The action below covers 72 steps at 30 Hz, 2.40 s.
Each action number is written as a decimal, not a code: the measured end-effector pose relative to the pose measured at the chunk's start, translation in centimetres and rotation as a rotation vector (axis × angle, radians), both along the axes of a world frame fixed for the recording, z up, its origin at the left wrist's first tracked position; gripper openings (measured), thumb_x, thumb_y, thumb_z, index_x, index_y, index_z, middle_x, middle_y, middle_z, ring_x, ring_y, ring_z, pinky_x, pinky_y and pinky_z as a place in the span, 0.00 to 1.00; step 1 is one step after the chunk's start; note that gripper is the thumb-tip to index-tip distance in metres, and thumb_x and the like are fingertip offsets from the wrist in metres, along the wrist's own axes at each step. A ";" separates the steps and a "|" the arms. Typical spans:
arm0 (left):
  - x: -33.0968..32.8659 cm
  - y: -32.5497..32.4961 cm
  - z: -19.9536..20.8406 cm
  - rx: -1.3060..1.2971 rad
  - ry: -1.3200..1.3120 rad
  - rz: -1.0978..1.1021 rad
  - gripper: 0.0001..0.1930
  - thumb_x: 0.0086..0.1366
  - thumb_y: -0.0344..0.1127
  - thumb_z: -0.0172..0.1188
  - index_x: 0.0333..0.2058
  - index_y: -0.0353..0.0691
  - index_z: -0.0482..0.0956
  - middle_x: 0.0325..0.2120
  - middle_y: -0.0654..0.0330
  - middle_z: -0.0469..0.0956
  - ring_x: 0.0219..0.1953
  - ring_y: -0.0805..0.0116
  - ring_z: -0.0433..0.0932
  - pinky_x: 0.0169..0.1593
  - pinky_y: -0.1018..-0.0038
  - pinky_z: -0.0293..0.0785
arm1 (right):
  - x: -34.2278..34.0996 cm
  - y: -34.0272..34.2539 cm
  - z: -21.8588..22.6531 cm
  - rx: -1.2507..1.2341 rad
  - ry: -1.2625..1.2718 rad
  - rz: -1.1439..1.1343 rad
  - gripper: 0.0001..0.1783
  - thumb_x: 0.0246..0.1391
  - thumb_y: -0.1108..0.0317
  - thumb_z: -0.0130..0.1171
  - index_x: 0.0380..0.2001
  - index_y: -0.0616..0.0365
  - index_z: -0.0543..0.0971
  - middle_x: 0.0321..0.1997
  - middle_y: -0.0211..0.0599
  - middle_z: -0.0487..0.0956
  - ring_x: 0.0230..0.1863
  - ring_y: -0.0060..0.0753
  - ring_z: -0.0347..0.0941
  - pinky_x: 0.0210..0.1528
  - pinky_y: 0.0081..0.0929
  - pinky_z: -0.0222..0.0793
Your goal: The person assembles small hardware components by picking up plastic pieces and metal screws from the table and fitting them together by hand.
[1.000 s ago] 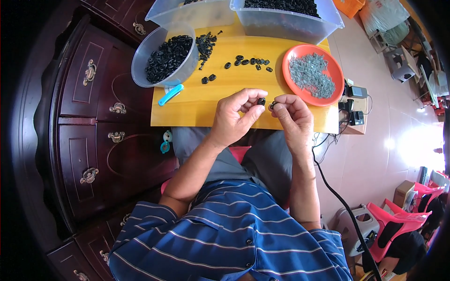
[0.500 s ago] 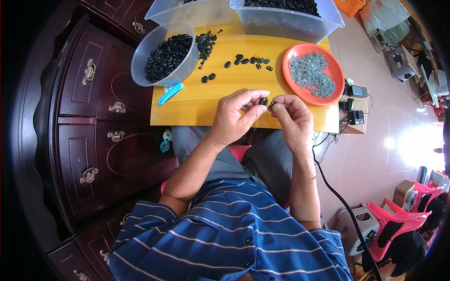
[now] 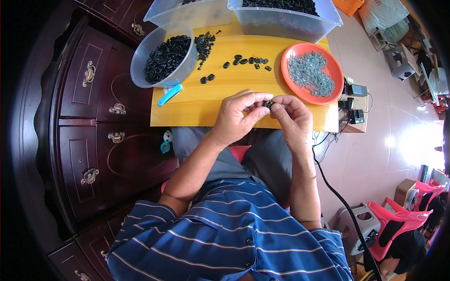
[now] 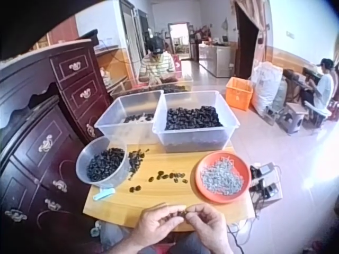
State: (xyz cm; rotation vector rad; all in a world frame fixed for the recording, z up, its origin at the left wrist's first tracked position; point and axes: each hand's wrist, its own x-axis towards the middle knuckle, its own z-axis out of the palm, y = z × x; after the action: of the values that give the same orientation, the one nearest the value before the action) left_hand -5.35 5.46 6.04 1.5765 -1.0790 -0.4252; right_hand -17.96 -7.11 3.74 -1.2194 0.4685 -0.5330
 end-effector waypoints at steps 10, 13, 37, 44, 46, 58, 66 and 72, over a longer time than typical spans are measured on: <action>1.0 -0.5 1.1 0.035 -0.088 -0.100 0.14 0.62 0.24 0.66 0.47 0.33 0.84 0.29 0.61 0.77 0.30 0.74 0.75 0.36 0.77 0.75 | -0.5 -0.7 0.8 0.097 0.100 0.084 0.10 0.64 0.71 0.63 0.44 0.67 0.80 0.36 0.32 0.84 0.35 0.20 0.79 0.40 0.18 0.76; 0.8 -0.7 1.6 0.073 -0.161 -0.142 0.18 0.60 0.25 0.68 0.51 0.34 0.82 0.30 0.61 0.77 0.30 0.74 0.76 0.36 0.77 0.74 | -0.6 -0.8 0.7 0.173 0.053 0.131 0.11 0.65 0.68 0.62 0.44 0.65 0.81 0.36 0.32 0.84 0.35 0.19 0.78 0.41 0.18 0.75; -0.6 -1.9 1.6 -0.053 -0.510 0.069 0.16 0.54 0.30 0.71 0.43 0.39 0.80 0.34 0.55 0.80 0.37 0.54 0.82 0.39 0.62 0.79 | -0.4 -0.2 0.7 0.265 0.006 -0.049 0.10 0.65 0.65 0.60 0.37 0.62 0.82 0.32 0.28 0.81 0.31 0.16 0.71 0.38 0.17 0.67; -0.6 -2.8 1.4 -0.025 -0.550 -0.028 0.16 0.55 0.24 0.70 0.43 0.35 0.82 0.37 0.52 0.82 0.39 0.54 0.83 0.43 0.66 0.79 | -1.1 -0.8 0.3 0.205 0.009 -0.082 0.10 0.62 0.66 0.61 0.36 0.64 0.83 0.31 0.28 0.80 0.32 0.18 0.72 0.38 0.18 0.68; -0.4 -3.0 1.1 -0.047 -0.555 -0.024 0.13 0.56 0.23 0.68 0.42 0.35 0.83 0.37 0.52 0.82 0.39 0.54 0.83 0.43 0.65 0.79 | -0.6 -0.8 0.2 0.164 0.018 -0.076 0.11 0.60 0.66 0.61 0.35 0.64 0.84 0.29 0.29 0.81 0.32 0.19 0.75 0.37 0.20 0.71; -1.3 -3.1 0.1 -0.015 -0.659 -0.025 0.12 0.59 0.21 0.68 0.43 0.33 0.84 0.37 0.55 0.84 0.39 0.62 0.83 0.45 0.71 0.78 | -0.3 -0.5 -1.1 0.062 0.031 -0.156 0.10 0.54 0.68 0.63 0.30 0.67 0.83 0.26 0.33 0.83 0.30 0.20 0.79 0.35 0.23 0.76; -1.2 -3.8 -0.4 -0.012 -0.708 -0.011 0.10 0.60 0.21 0.68 0.42 0.33 0.84 0.36 0.55 0.84 0.37 0.62 0.83 0.44 0.71 0.79 | -1.0 -0.9 -0.5 -0.034 0.100 -0.195 0.11 0.53 0.65 0.64 0.29 0.65 0.84 0.25 0.33 0.83 0.29 0.19 0.78 0.34 0.23 0.75; 0.3 -3.5 -0.3 -0.064 -0.608 -0.026 0.09 0.61 0.25 0.67 0.41 0.34 0.85 0.37 0.54 0.84 0.40 0.58 0.83 0.45 0.67 0.79 | 0.6 -1.0 -1.2 -0.140 0.134 -0.162 0.12 0.56 0.63 0.61 0.32 0.62 0.85 0.27 0.38 0.84 0.30 0.24 0.80 0.34 0.31 0.76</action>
State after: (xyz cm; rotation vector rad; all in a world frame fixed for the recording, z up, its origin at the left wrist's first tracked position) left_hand -5.07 1.99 5.72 1.6786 -1.5517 0.0895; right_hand -17.39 -8.08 2.51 -1.3639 0.6561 -0.6325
